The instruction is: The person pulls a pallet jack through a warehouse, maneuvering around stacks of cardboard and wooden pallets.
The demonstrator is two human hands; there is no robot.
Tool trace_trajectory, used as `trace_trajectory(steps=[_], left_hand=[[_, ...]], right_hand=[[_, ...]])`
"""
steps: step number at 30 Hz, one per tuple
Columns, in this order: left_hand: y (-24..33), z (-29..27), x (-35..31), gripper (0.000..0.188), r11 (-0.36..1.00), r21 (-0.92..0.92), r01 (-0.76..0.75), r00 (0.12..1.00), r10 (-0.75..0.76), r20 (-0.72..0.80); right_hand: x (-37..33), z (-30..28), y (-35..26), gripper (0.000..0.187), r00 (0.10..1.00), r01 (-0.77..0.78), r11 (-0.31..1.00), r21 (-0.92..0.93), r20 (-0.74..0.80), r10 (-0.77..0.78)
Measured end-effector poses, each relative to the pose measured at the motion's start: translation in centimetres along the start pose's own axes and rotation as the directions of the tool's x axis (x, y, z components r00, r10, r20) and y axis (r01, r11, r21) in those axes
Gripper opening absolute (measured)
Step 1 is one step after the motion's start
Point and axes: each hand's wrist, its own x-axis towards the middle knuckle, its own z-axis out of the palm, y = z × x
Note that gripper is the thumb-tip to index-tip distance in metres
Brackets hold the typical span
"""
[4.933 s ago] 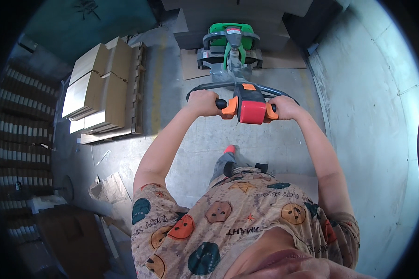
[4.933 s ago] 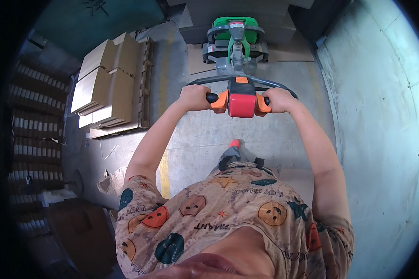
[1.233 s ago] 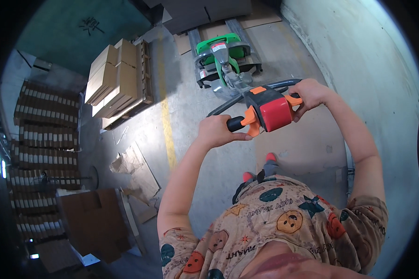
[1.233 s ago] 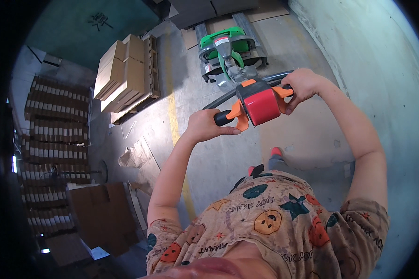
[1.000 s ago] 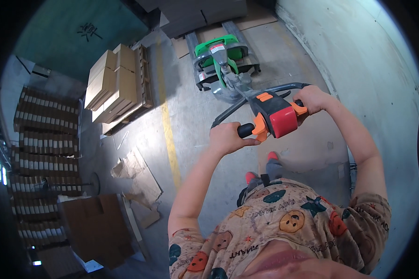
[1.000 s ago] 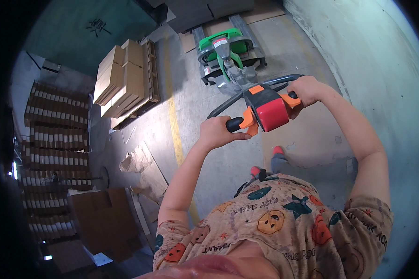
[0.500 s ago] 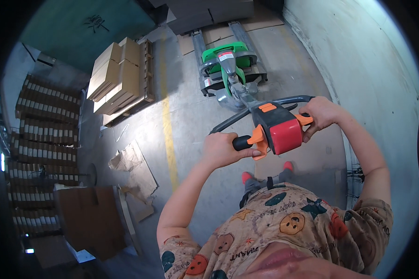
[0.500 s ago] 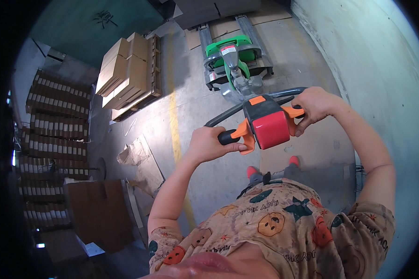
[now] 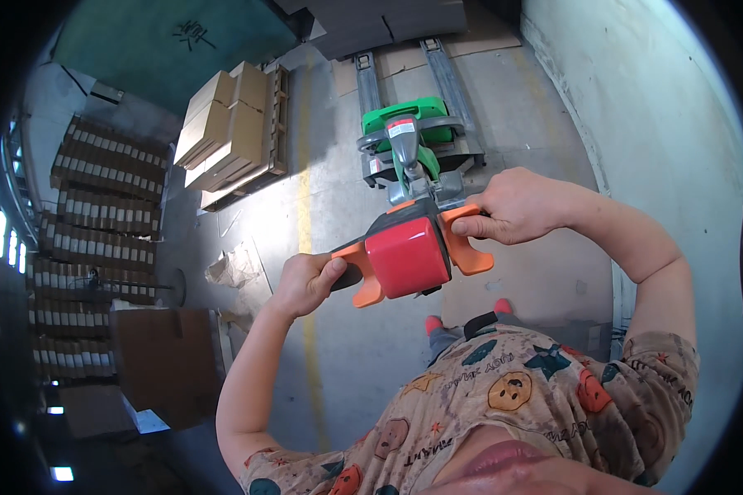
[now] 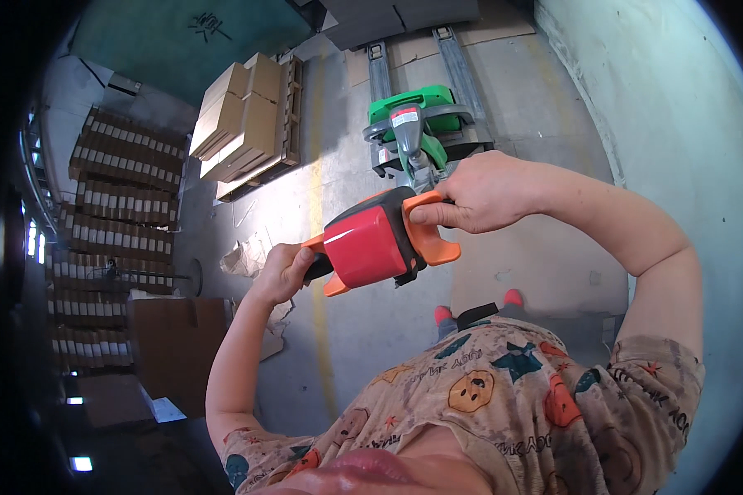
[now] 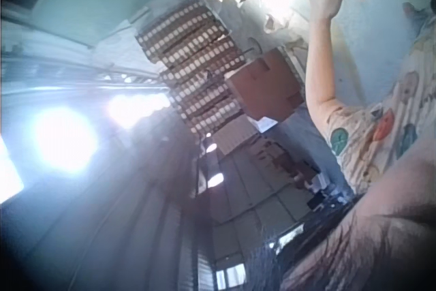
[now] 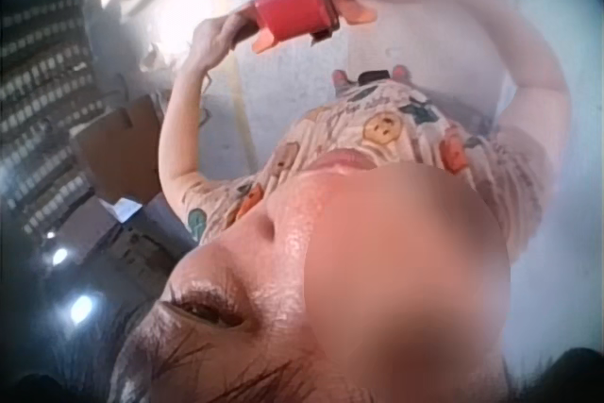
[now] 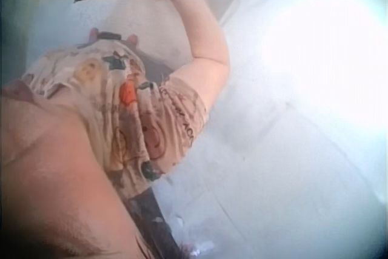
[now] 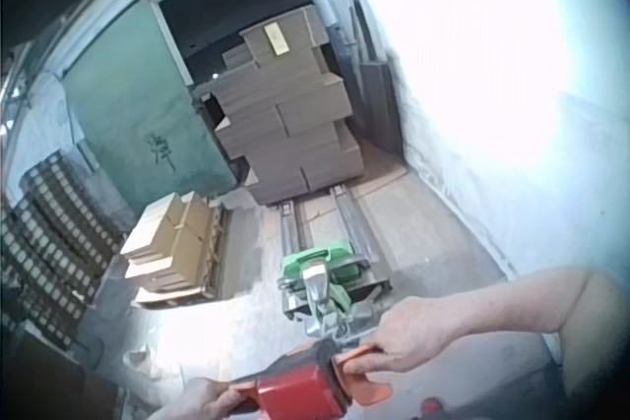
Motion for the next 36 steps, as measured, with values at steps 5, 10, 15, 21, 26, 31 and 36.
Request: trace_trajectory(steps=[5, 10, 15, 21, 26, 31, 36], left_hand=[[-0.2, -1.3, -1.0, 0.088, 0.997, -0.065, 0.047, 0.997, -0.043, 0.066], [2.2, -0.1, -1.1, 0.073, 0.989, -0.06, 0.136, 0.988, -0.13, 0.086], [4.0, 1.2, -0.9, 0.071, 0.989, -0.048, 0.139, 0.988, -0.135, 0.076], [5.2, 2.6, -0.9, 0.07, 0.983, -0.003, 0.182, 0.981, -0.181, 0.076], [3.1, 3.2, -0.6, 0.075, 0.977, 0.088, 0.193, 0.964, -0.205, 0.169], [2.8, 5.0, 1.2, 0.063, 0.962, 0.159, 0.222, 0.943, -0.254, 0.215], [3.1, 7.1, 3.9, 0.052, 0.965, 0.208, 0.162, 0.972, -0.192, 0.136]], right_hand=[[0.7, -0.2, -0.5, 0.059, 0.992, 0.024, 1.0, -0.016, -0.125, -0.026], [0.1, -0.1, 1.0, 0.058, 0.974, 0.036, 0.999, -0.008, -0.224, -0.037], [-0.8, -0.1, 3.1, 0.06, 0.962, 0.01, 0.994, -0.111, -0.271, -0.04], [-0.4, -1.2, 3.7, 0.066, 0.997, 0.075, 0.997, 0.007, -0.013, -0.075], [0.9, 0.2, 2.5, 0.067, 0.98, 0.047, 0.998, 0.043, 0.191, -0.055], [0.9, 3.2, 3.1, 0.06, 0.993, -0.025, 0.998, -0.052, 0.11, 0.031], [0.6, 6.2, 6.5, 0.04, 0.989, -0.083, 0.994, -0.067, -0.125, 0.074]])
